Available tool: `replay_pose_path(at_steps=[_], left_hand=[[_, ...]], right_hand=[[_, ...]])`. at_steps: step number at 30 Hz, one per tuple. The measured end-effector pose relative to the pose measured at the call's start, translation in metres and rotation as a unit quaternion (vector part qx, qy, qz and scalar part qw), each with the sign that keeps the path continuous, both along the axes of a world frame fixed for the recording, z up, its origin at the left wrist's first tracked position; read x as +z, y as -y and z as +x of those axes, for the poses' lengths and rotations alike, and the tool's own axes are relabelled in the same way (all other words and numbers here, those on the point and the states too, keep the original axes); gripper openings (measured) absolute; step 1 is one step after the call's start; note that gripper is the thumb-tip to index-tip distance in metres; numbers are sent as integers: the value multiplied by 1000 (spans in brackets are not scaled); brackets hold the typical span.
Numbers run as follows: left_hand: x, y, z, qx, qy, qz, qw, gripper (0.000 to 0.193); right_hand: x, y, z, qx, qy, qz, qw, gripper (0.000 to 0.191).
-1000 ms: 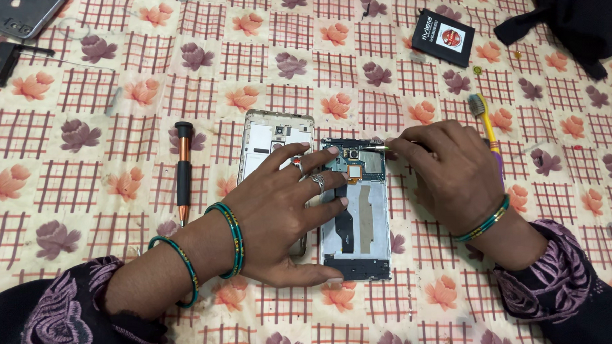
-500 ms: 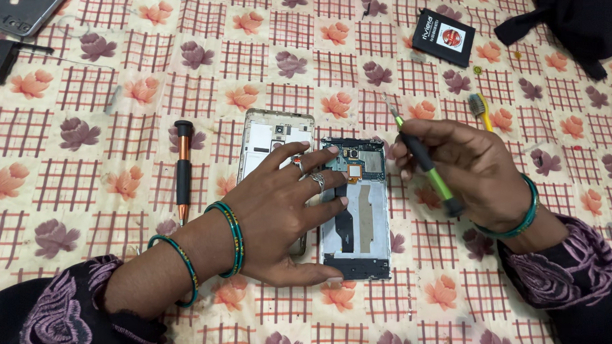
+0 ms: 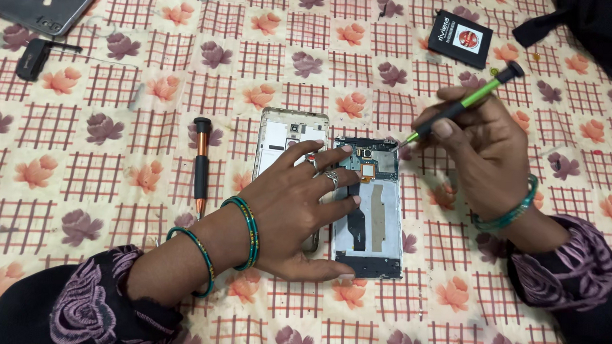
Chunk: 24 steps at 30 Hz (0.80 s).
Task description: The person works on a disassembled smartphone lying on a patterned tablecloth. They pry at the phone's frame with a small screwdriver-like tool, manipulate a flex cable and connector inside the phone body with their fingers, and use a screwdriver on the phone's edge, steadying the device with their other hand.
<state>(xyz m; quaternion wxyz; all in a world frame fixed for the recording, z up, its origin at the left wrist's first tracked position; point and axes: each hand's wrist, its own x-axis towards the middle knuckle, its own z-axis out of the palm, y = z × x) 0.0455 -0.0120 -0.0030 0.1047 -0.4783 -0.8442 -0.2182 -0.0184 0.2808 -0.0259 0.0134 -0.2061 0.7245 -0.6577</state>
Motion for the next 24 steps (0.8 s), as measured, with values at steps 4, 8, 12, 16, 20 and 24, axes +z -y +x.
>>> replay_pose_path(at_steps=[4,8,12,16,20,24], left_hand=[[0,0,0,0,11,-5,1000,74],[-2,0,0,2,10,0,1000,72],[-2,-1,-1,0,17,-3,1000,73],[-3,-1,-1,-2,16,1,1000,72],[-3,-1,-1,-3,13,4,1000,73],[-4,-2,-2,-2,17,6,1000,71]], right_hand=[[-2,14,-12,-10,-37,-14,999,36],[-11,18,-9,-2,-53,-28,998,38],[-20,23,-4,18,-105,-4,994,38],[-23,24,-2,17,-123,4,992,38],[-22,22,0,22,-141,25,989,37],[-21,23,-1,27,-151,19,988,37]])
